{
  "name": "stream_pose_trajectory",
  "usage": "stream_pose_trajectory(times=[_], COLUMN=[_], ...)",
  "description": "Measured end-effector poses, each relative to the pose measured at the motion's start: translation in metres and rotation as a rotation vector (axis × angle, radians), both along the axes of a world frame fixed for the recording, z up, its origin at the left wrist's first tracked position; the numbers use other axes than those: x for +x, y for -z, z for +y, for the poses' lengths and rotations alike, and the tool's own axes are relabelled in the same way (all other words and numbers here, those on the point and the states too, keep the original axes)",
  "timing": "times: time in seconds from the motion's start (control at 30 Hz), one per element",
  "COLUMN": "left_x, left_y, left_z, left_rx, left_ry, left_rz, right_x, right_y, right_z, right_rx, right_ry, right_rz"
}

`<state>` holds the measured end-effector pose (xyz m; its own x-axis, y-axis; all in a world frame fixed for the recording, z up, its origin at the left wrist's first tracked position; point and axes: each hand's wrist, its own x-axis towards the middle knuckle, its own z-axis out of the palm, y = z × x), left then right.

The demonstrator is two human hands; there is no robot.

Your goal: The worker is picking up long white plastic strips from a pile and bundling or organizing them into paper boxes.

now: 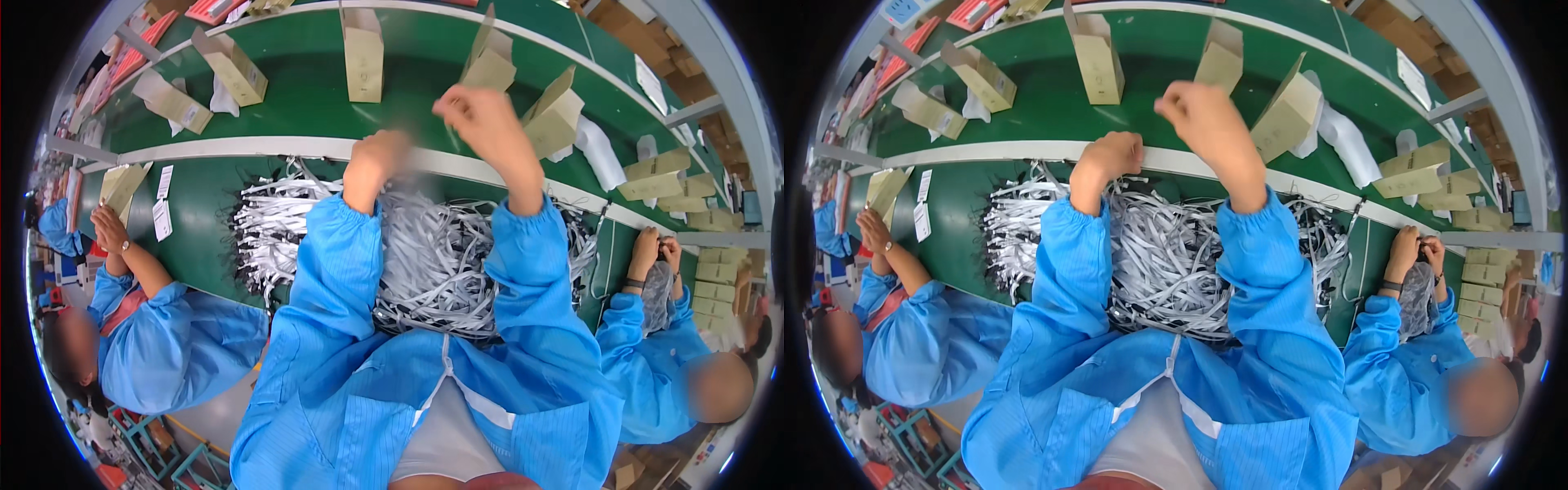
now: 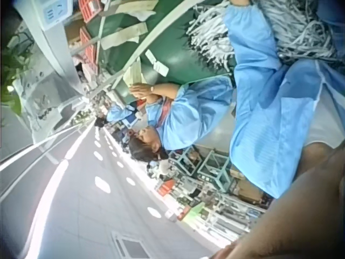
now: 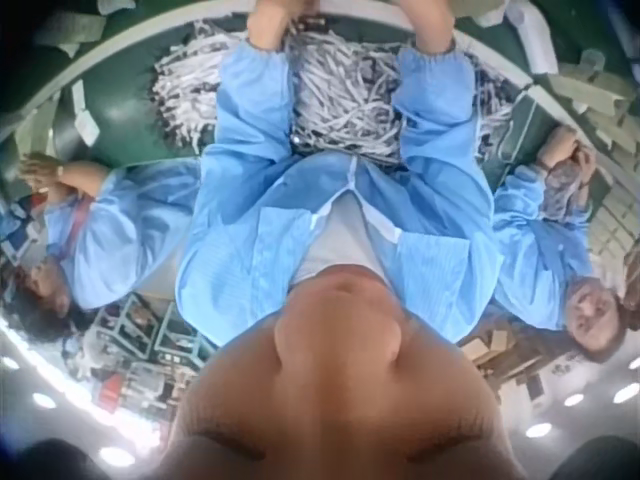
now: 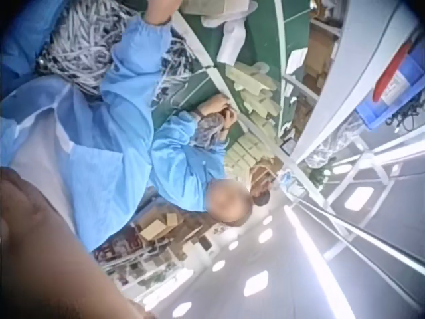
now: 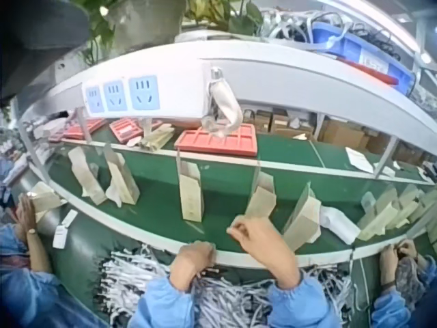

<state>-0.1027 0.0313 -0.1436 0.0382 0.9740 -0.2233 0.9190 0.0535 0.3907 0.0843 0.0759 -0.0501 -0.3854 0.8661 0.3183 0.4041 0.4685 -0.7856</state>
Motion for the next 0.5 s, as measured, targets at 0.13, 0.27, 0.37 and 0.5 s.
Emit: stream_pose_trajectory(times=[0.13, 0.27, 0.37, 0.5], left_x=[-0.007, -0.017, -0.02, -0.021], left_y=[-0.022, -0.022, -0.014, -0.013], left_z=[0.001, 0.0, -0.003, -0.001], left_rx=[-0.196, -0.258, -0.305, -0.348], left_ry=[0.071, 0.059, 0.047, 0.112], left_rz=[-0.152, -0.269, -0.203, -0.122], right_x=[-0.02, -0.035, -0.04, -0.033], right_y=[0.104, 0.14, 0.135, 0.128], right_z=[0.029, 0.019, 0.011, 0.023], right_rx=[-0.16, -0.077, -0.094, -0.049], right_ry=[-0.491, -0.646, -0.631, -0.729], right_rz=[-0.447, -0.402, -0.44, -0.405])
